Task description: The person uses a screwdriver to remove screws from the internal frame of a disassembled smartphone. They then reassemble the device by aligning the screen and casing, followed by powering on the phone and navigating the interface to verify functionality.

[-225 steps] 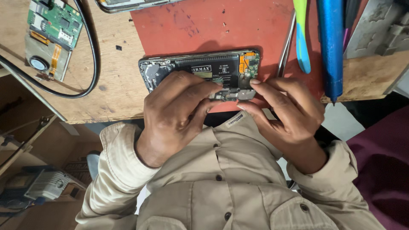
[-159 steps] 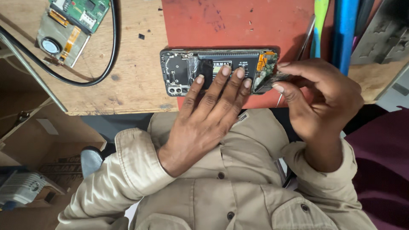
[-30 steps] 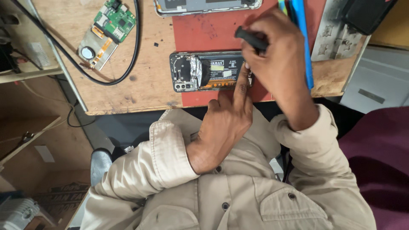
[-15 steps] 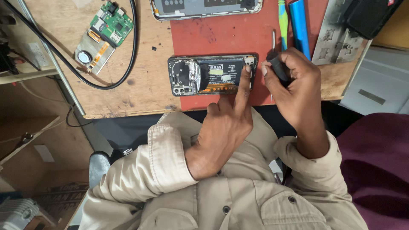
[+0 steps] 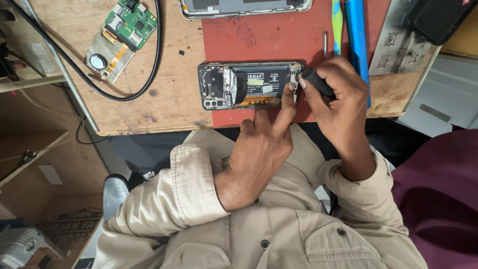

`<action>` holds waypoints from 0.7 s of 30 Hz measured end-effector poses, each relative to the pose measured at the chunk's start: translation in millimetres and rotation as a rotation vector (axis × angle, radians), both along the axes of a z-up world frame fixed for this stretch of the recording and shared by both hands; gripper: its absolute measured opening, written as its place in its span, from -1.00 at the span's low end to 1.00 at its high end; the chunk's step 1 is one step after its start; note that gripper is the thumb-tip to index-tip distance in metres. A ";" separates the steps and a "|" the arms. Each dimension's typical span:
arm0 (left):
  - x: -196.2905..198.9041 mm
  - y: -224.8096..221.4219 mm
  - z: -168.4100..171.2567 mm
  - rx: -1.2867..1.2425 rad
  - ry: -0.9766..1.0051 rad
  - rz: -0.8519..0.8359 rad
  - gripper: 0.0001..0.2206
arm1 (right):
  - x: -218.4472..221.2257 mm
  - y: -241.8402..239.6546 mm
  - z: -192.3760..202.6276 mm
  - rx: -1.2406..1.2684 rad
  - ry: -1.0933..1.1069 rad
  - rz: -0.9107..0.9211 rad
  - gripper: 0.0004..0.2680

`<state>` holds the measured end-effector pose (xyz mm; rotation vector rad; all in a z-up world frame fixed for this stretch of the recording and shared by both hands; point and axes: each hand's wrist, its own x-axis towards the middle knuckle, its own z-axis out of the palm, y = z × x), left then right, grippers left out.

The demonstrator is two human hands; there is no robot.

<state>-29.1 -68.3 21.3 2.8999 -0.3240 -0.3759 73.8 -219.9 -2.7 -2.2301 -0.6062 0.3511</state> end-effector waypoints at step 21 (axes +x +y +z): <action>0.5 -3.9 8.6 0.083 0.040 -0.025 -0.75 | 22.8 18.4 4.1 -0.085 -0.057 0.143 -0.91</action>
